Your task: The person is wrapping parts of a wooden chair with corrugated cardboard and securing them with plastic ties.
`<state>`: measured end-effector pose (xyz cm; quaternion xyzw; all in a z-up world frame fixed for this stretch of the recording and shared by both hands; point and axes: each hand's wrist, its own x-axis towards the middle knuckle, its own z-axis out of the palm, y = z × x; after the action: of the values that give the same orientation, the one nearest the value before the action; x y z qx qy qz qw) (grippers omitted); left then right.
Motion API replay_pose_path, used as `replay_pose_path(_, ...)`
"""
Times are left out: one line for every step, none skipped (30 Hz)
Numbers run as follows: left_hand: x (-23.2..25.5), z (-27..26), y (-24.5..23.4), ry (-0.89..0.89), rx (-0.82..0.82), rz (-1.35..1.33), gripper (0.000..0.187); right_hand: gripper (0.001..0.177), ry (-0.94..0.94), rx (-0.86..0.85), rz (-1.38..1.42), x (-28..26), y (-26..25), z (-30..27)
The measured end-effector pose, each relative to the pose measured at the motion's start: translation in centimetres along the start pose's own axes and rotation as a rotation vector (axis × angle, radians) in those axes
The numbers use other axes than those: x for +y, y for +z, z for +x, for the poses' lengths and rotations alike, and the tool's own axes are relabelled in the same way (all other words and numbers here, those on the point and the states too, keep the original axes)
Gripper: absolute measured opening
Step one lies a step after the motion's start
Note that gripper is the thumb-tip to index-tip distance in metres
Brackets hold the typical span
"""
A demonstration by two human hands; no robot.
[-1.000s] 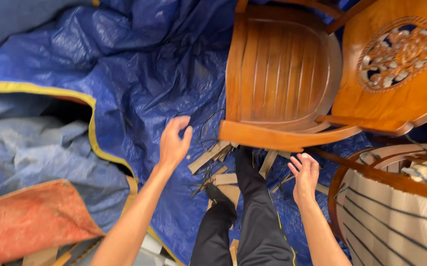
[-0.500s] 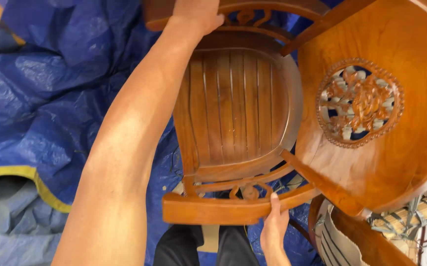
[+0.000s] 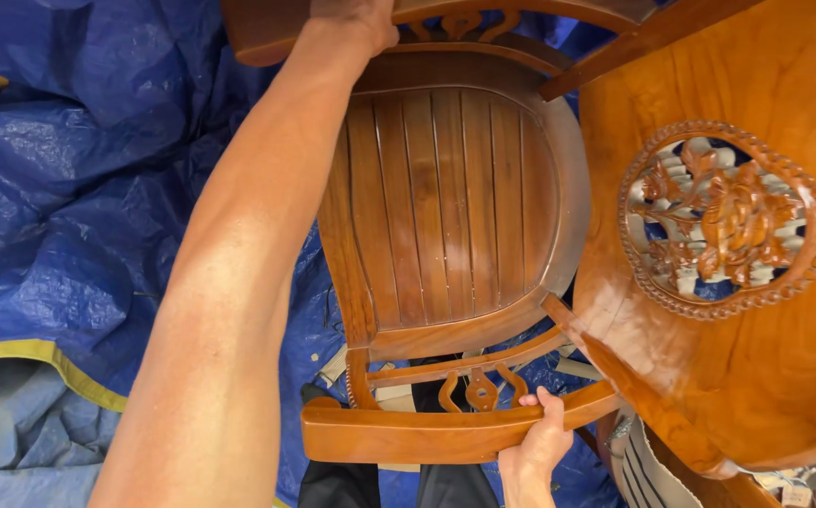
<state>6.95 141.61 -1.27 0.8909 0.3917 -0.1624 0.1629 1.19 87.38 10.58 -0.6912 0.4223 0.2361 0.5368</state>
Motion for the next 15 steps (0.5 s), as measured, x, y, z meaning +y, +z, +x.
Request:
replay_pose_path(-0.3,-0.2,-0.1,-0.021,-0.02,-0.023,0.033,0.009,0.034,0.03,0.035,0.2,0.1,0.3)
replay_pose_path(-0.5,-0.6,0.1,-0.044,-0.045,-0.05,0.031,0.008,0.067,0.065,0.064,0.3,-0.2,0.5)
replay_pose_path(-0.5,-1.7,-0.4,-0.05,-0.048,-0.053,0.031,0.008,0.067,0.064,0.057,1.3,-1.5,1.7)
replay_pose_path(-0.8,-3.0,-0.9,-0.023,-0.035,-0.052,0.033,0.008,0.066,0.039,0.057,1.8,-2.8,3.1)
replay_pose_path(-0.9,-4.1,-1.4,0.005,-0.022,-0.051,0.035,0.009,0.065,0.014,0.057,2.2,-4.0,4.7)
replay_pose_path(-0.6,-4.5,-2.6,0.001,-0.018,-0.048,0.035,0.009,0.066,0.008,0.057,2.2,-4.5,5.2)
replay_pose_path(-0.4,-4.6,-3.7,0.042,0.001,-0.039,0.037,0.008,0.048,-0.016,0.065,2.2,-4.7,6.0)
replay_pose_path(-0.1,-3.9,-3.9,0.107,0.007,-0.041,0.04,0.008,0.026,-0.012,0.08,2.8,-4.9,6.1)
replay_pose_path(-0.6,-3.0,-3.7,0.126,-0.003,-0.048,0.04,0.008,0.022,0.009,0.087,3.6,-4.9,6.3)
replay_pose_path(-0.8,-2.6,-3.6,0.171,0.014,-0.054,0.04,0.007,0.019,0.034,0.087,4.2,-5.3,7.1)
replay_pose_path(-0.7,-2.4,-3.5,0.215,0.031,-0.06,0.041,0.007,0.015,0.058,0.086,4.6,-6.0,7.9)
replay_pose_path(-1.0,-2.7,-3.5,0.225,0.035,-0.061,0.041,0.007,0.01,0.062,0.095,5.0,-6.4,8.6)
replay_pose_path(-1.3,-3.0,-3.6,0.274,0.089,-0.058,0.043,0.008,-0.006,0.085,0.081,5.3,-6.9,9.3)
replay_pose_path(-1.6,-3.1,-3.7,0.332,0.143,-0.056,0.044,0.009,-0.023,0.113,0.075,5.9,-7.4,9.7)
replay_pose_path(-2.1,-3.2,-3.8,0.351,0.146,-0.059,0.044,0.009,-0.029,0.124,0.09,6.0,-6.7,9.6)
